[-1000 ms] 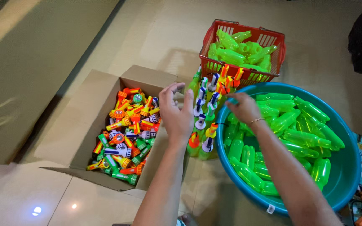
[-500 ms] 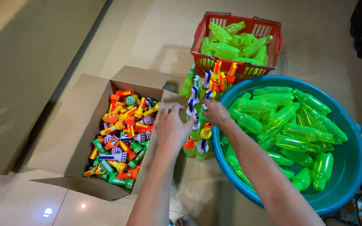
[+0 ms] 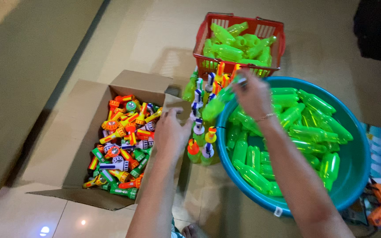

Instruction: The person assembles toy components by attaching small orange and white parts to green plastic bottles and then testing the assembled light-up toys in a basin.

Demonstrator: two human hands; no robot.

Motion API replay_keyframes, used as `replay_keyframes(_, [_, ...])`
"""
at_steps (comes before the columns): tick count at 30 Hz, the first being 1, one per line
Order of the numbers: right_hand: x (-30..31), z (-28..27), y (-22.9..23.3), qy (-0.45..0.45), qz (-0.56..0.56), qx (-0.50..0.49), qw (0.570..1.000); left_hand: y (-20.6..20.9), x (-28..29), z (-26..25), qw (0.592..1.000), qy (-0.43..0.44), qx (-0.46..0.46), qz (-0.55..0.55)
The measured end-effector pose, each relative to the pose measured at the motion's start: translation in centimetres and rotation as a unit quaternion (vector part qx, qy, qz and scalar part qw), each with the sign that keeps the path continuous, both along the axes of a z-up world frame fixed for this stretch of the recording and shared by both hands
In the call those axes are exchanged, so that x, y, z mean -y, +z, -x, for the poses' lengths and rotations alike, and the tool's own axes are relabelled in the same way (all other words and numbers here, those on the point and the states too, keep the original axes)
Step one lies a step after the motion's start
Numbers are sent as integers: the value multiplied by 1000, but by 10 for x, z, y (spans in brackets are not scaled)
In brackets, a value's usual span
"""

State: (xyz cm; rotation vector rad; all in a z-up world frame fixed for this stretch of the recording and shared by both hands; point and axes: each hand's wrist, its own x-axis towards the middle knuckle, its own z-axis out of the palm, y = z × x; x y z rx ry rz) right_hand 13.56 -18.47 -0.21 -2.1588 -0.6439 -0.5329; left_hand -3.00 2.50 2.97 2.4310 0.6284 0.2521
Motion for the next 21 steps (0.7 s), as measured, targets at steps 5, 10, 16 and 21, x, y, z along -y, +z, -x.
replay_keyframes(5, [129,-3,-15,-36,-378,-207,902,-8,-4,-2,998,-26,46,-26])
replay_keyframes(10, [205,32,-184,-23,-642,-356,679,-7,14,-6,998,-9,47,-50])
replay_keyframes(16, [178,76,-320,-92,-668,-439,594,-8,34,-12,999,-28,-1,-35])
replay_keyframes(21, [158,67,-311,-159,-591,-381,693,-7,43,-18,998,-47,-11,-27])
